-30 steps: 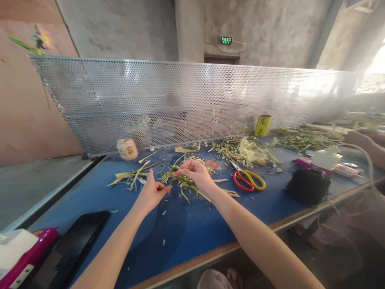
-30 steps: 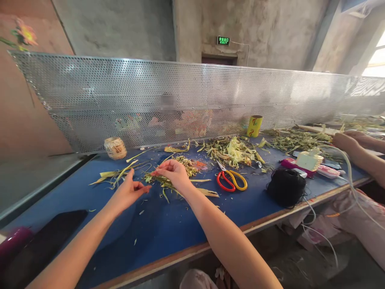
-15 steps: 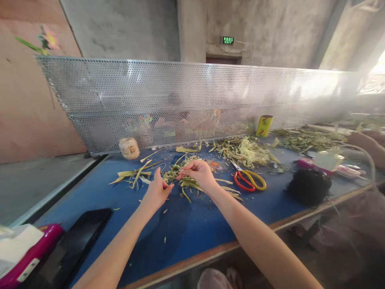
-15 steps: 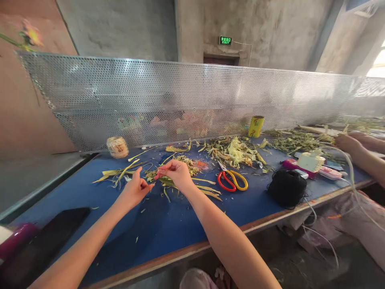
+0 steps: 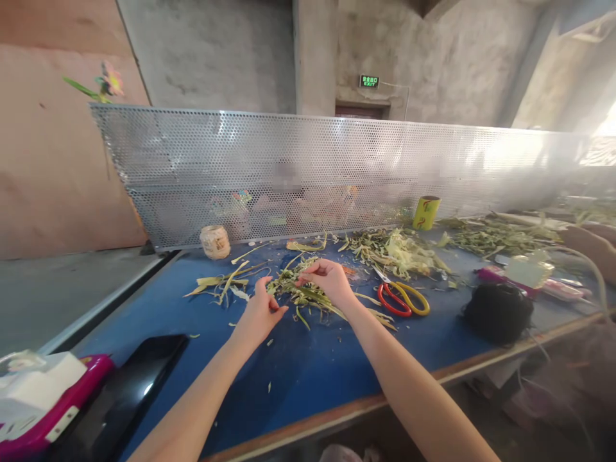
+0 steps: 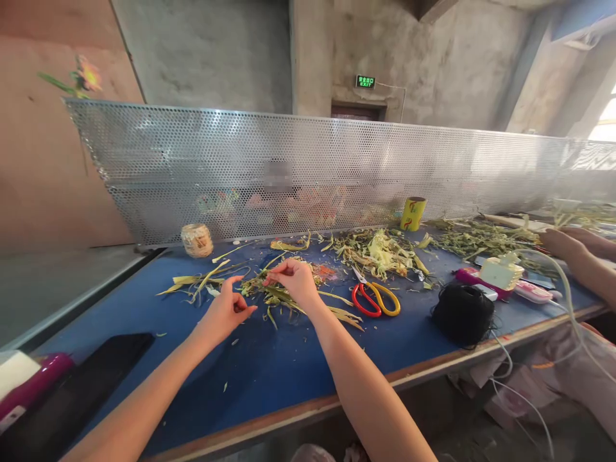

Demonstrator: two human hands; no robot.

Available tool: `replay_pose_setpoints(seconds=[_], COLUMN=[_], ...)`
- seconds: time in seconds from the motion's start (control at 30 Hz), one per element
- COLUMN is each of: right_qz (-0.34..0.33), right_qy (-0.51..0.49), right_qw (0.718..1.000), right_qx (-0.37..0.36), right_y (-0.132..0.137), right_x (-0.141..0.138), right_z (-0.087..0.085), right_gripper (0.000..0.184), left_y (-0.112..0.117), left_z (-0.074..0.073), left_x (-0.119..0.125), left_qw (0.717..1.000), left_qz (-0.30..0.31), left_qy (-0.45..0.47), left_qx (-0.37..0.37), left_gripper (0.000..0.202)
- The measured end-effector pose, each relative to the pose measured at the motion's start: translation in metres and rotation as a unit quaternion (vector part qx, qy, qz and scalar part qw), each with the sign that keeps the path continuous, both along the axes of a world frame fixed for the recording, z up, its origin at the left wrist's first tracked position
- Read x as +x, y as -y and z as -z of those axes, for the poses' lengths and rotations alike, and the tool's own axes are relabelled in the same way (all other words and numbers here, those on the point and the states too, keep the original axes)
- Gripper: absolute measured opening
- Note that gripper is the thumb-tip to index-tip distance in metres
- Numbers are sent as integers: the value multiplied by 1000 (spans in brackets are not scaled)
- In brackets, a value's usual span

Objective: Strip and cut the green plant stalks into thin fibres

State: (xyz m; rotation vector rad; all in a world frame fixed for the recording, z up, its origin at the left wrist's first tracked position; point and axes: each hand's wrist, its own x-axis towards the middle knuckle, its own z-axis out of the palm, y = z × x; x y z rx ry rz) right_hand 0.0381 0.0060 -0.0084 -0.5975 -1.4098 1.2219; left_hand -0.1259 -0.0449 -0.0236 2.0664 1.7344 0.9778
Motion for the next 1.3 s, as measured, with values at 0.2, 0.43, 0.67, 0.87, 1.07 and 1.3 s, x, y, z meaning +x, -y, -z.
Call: replay_pose_setpoints(seconds=[0.2,0.43,0.67,0.87,1.07,1.3], right_qz=[27,-115,-149,-123,-90,-85], right_qy=[115,124,111,81,78,117], right_qw=[993,986,982,989,993,988], right_qx=[26,7,-25,-22,-16,49], right_y=[-8,4,6,7,9,9], right_x=[-3,-12,-13,-12,-11,-11], right_z=[8,13,12,9,5,5], right_gripper=[14,21,28,30,33,23], left_y=[14,15,9,8,4,0], left_z=[-15,-22,-23,-19,-13,-10], left_x=[2,5,4,2,3,4], left_qw=[990,976,944,928,943,932], left_qz=[69,67,72,85,104,105], left_qy=[1,189,315,356,314,338], left_qx=[123,90,68,66,21,-77], left_gripper=[48,46,47,44,71,94])
